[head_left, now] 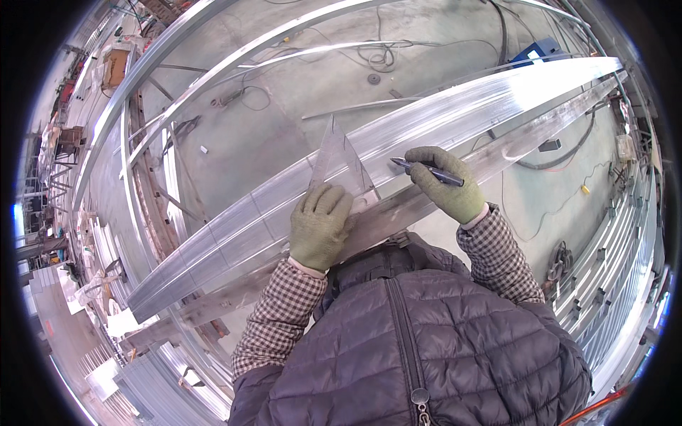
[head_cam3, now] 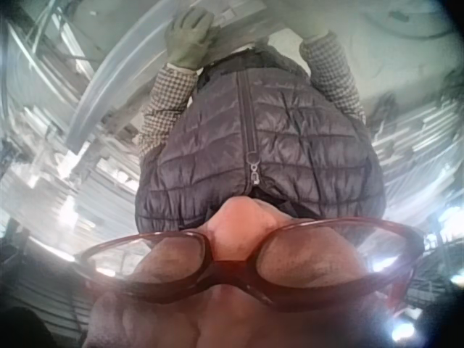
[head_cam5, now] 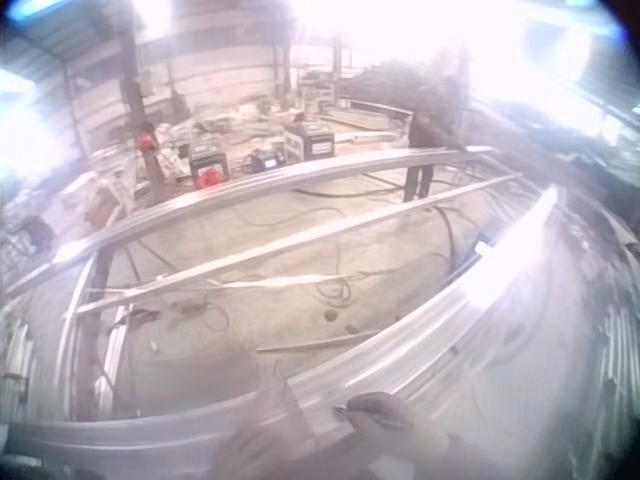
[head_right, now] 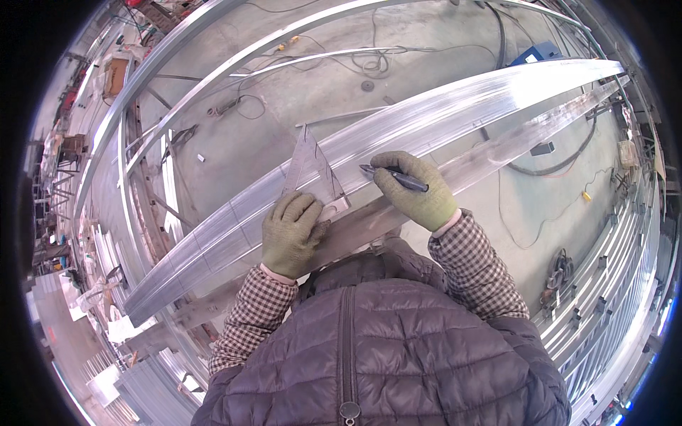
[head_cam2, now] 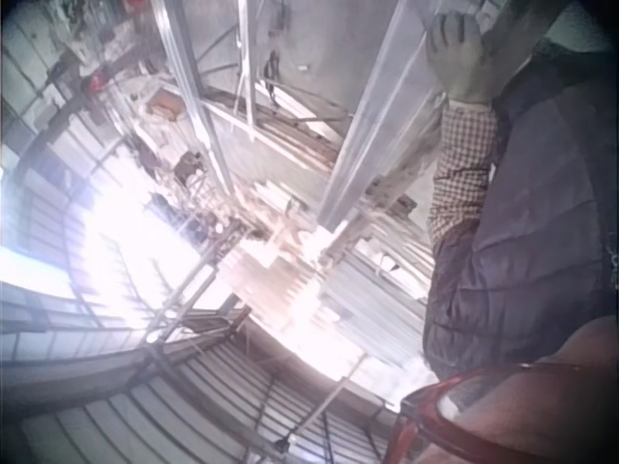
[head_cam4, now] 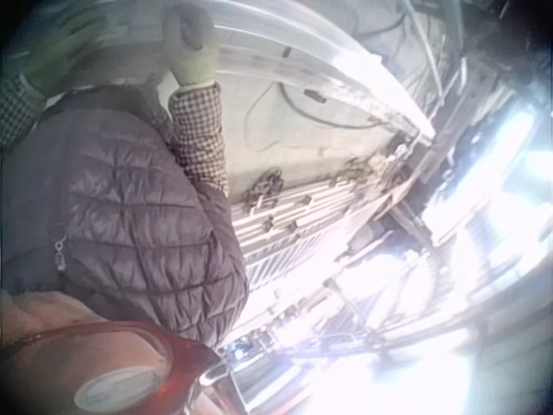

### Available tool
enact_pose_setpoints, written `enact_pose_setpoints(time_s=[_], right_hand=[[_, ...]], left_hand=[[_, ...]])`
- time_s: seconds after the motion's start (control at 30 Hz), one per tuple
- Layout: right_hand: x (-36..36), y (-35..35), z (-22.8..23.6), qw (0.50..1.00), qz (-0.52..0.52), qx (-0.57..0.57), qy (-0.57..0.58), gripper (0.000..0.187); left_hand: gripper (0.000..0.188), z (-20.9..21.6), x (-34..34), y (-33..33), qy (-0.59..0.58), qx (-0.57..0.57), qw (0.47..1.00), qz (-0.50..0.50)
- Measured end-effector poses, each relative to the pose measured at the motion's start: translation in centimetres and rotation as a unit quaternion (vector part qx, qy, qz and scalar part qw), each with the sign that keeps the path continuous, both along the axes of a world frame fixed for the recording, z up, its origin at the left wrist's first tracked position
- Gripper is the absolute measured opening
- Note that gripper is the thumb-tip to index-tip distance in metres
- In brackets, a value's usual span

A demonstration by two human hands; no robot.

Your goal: The person measures and marks a long metal beam using a tape measure, calculator, set square, and marker. They place the set square on the beam, draw lines, and write numerical values along its length.

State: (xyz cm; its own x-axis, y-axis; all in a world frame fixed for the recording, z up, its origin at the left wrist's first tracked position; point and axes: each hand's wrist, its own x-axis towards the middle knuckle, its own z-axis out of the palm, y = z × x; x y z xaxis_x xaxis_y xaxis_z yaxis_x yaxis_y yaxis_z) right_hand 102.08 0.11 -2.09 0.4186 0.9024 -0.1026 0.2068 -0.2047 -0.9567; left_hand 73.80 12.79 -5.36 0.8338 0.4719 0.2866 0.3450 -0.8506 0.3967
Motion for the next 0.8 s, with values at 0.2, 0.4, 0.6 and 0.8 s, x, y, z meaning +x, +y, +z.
enact_pose_setpoints(time_s=[0.2, 0.4, 0.6, 0.8], right_hand=[[4.9, -0.5, -0.8, 0.999, 0.025, 0.026, -0.011, 0.031], [6.4, 1.1, -1.8, 0.995, 0.059, 0.071, -0.025, 0.030], [6.6, 1.9, -2.1, 0.996, 0.076, 0.041, -0.009, 0.033], [6.5, 2.3, -1.8, 0.995, 0.092, 0.026, -0.022, 0.035]], left_hand=[[0.045, 0.4, 4.6, -1.5, 0.007, 0.015, 0.999, 0.047], [0.042, 0.2, 5.1, -2.5, 0.024, 0.035, 0.995, 0.086], [0.053, 0.5, 5.3, -3.0, 0.037, 0.028, 0.994, 0.098], [0.042, 0.8, 5.5, -2.7, 0.033, 0.025, 0.995, 0.095]])
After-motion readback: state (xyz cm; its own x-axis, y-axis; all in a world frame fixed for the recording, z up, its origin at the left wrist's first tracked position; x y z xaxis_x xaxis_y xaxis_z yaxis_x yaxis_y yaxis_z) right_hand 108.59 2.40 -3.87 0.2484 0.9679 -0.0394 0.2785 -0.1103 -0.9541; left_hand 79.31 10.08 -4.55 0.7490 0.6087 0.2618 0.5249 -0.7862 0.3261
